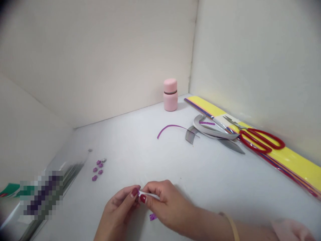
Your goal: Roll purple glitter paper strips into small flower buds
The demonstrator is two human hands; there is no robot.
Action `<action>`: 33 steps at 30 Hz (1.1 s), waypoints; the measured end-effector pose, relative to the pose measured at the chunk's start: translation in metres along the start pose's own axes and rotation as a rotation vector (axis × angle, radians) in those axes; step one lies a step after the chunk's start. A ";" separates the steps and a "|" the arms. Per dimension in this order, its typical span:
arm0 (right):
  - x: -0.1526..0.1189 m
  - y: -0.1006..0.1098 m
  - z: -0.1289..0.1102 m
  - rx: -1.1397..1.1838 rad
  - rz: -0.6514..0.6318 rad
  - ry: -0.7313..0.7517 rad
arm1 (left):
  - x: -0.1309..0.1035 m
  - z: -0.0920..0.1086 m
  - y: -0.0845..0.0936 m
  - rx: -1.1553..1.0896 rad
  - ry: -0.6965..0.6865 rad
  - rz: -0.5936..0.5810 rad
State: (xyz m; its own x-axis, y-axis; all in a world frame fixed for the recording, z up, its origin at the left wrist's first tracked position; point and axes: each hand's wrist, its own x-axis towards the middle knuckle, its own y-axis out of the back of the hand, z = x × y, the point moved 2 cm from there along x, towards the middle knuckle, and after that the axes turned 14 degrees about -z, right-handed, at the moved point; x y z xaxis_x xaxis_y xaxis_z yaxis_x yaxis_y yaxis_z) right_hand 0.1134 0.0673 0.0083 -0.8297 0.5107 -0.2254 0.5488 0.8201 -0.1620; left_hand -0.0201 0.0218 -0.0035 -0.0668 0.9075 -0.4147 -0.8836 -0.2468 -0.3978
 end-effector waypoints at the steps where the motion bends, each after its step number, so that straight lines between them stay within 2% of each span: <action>1: 0.000 0.000 -0.001 -0.038 -0.006 0.019 | 0.000 0.000 -0.001 -0.043 0.017 0.007; 5: 0.000 0.001 -0.001 -0.147 -0.027 0.074 | 0.000 0.000 -0.005 -0.159 0.037 0.041; 9: 0.000 0.002 0.003 -0.215 -0.025 0.069 | 0.001 -0.005 -0.003 -0.151 0.013 0.043; 16: 0.004 0.001 0.007 -0.085 -0.069 0.008 | 0.002 -0.011 0.002 -0.059 -0.015 0.038; 23: 0.003 -0.001 0.007 -0.100 -0.057 0.009 | 0.000 -0.008 -0.002 0.005 -0.022 0.064; 25: 0.003 -0.001 0.008 -0.067 -0.066 0.026 | 0.000 -0.009 -0.002 0.007 -0.029 0.035; 30: 0.003 -0.001 0.007 0.065 -0.084 -0.012 | 0.002 -0.009 -0.003 -0.078 -0.002 -0.123; 33: 0.004 0.000 0.006 0.103 -0.080 -0.032 | 0.002 -0.004 -0.002 -0.145 0.005 -0.137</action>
State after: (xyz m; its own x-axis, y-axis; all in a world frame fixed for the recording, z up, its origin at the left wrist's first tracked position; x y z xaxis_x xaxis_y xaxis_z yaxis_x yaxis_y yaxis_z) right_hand 0.1108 0.0680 0.0018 -0.8684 0.4349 -0.2382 0.4900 0.8262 -0.2780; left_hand -0.0168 0.0226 -0.0070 0.0524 0.9345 -0.3521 -0.8081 -0.1675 -0.5647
